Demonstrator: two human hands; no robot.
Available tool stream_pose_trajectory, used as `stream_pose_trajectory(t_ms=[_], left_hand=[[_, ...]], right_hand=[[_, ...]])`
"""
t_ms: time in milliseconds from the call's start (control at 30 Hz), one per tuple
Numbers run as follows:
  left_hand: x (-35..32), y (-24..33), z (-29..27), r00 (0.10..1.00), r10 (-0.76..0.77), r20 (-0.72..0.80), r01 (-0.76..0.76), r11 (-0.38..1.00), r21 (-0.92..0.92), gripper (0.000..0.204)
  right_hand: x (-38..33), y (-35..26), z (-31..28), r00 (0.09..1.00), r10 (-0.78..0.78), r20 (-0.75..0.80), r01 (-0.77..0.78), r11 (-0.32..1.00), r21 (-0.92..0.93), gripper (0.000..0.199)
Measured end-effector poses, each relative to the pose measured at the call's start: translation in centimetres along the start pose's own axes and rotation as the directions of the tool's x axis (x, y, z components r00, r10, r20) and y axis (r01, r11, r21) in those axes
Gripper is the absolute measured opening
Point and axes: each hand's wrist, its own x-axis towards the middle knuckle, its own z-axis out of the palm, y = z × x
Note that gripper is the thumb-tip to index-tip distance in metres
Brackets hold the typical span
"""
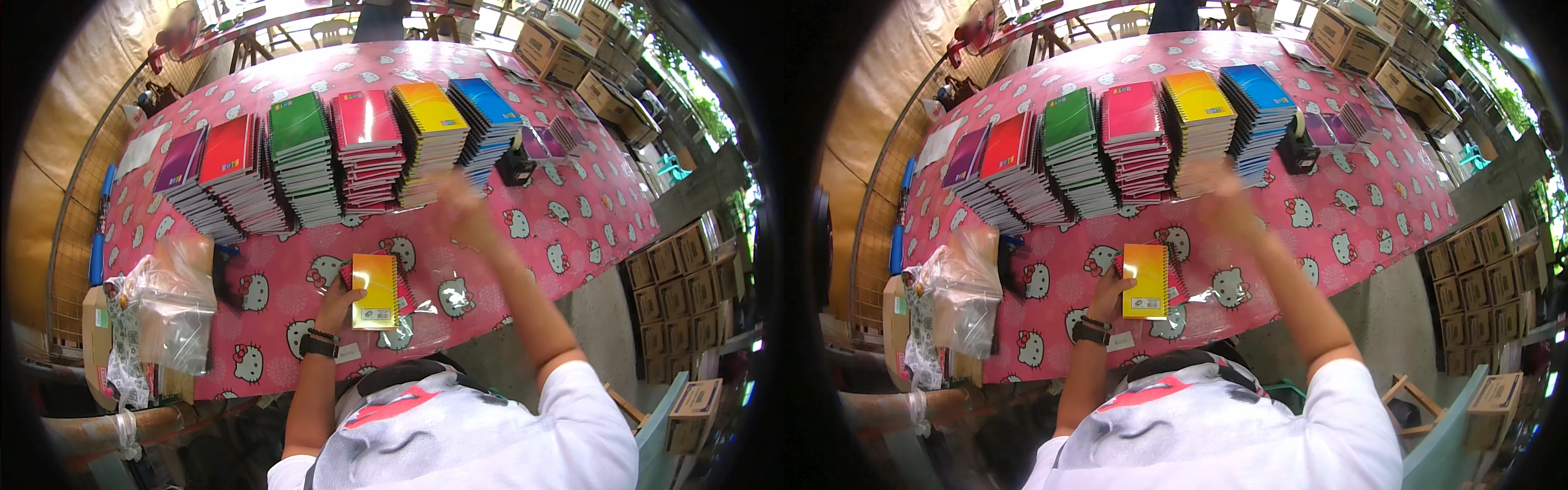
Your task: The person places spiral-bound notebooks into clear plastic bags and seals them with tape. They handle notebooks of various colors, including green, red, yellow, and blue, and use a tape dispenser to secure the bags. The process is repeated for multiple notebooks.
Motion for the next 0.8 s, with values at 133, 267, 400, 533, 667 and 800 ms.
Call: stream_pose_trajectory(t_ms=[133, 267, 400, 533, 667, 800], left_hand=[[0.4, -0.3, 0.9, 1.000, -0.003, 0.022, 0.004, 1.000, -0.012, 0.056], [-0.1, 0.4, 1.1, 1.000, -0.020, 0.005, 0.020, 0.999, -0.029, 0.054], [0.0, 0.1, 1.0, 1.000, 0.003, 0.000, -0.003, 1.000, 0.024, 0.055], [-0.2, 0.2, 0.6, 1.000, -0.012, -0.027, 0.014, 0.996, 0.087, 0.058], [-0.4, 0.9, 0.6, 0.996, -0.082, -0.022, 0.074, 0.963, -0.259, 0.068], [-0.2, 3.1, 0.1, 0.963, -0.249, 0.107, 0.271, 0.879, -0.392, 0.080]], right_hand=[[7.0, 11.2, -11.3, 0.772, 0.353, -0.528, -0.623, 0.588, -0.516, 0.048], [8.4, 17.2, -13.7, 0.698, 0.704, -0.128, -0.669, 0.577, -0.469, 0.061], [9.2, 15.4, -13.3, 0.763, 0.581, -0.283, -0.622, 0.540, -0.568, 0.057], [8.8, 7.3, -12.3, 0.794, 0.536, -0.287, -0.480, 0.842, 0.245, 0.048], [0.7, -1.9, -2.6, 0.958, 0.157, -0.239, -0.123, 0.981, 0.149, 0.026], [-10.6, -4.0, 5.6, 0.931, 0.069, 0.358, -0.027, 0.992, -0.122, 0.027]])
